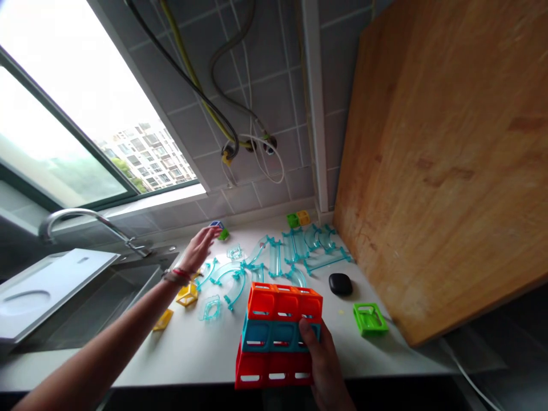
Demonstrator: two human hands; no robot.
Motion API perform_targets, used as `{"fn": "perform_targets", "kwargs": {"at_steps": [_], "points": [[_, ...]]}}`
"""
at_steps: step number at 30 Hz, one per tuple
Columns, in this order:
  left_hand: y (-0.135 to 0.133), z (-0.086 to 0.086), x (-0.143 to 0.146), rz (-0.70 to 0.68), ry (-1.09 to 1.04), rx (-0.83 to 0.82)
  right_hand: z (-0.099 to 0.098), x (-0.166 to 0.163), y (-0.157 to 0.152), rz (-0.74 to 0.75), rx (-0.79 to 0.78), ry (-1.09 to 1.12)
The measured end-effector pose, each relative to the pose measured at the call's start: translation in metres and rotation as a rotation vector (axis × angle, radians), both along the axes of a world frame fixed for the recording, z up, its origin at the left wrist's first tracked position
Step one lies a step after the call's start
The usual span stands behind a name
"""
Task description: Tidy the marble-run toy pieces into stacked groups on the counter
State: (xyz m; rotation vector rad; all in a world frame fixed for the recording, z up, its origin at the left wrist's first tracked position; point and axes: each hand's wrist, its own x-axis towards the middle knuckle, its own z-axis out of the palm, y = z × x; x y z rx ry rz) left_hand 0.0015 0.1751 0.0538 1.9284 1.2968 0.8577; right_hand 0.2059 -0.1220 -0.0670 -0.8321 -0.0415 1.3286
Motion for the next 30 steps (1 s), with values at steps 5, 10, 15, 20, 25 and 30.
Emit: {"fn": "perform_targets", "kwargs": {"at_steps": [5,10,15,20,25,30], "points": [[-0.162,-0.042,-0.008,-0.201,-0.327,-0.359,-0.002,-0.004,0.003,-0.035,0.061,-0.137],[-0.223,-0.06,0.022,-0.225,-0.519,-0.455,-0.002,-0.011,0.007,-0.072,0.135,-0.366],[-0.219,-0.06,0.048,-0.142,-0.507,-0.298,-0.004,-0.014,0.009,-0.138,0.152,-0.601],[-0.21,-0.082,0.045,-0.103,-0.572,-0.284,0.003,-0.018,0.013,-0.141,0.177,-0.705],[-0.201,-0.099,0.033,-0.111,-0.69,-0.358,0.008,-0.024,0.018,-0.113,0.178,-0.725],[-0.198,-0.1,0.027,-0.131,-0.827,-0.454,0.016,-0.028,0.018,-0.078,0.178,-0.681]]}}
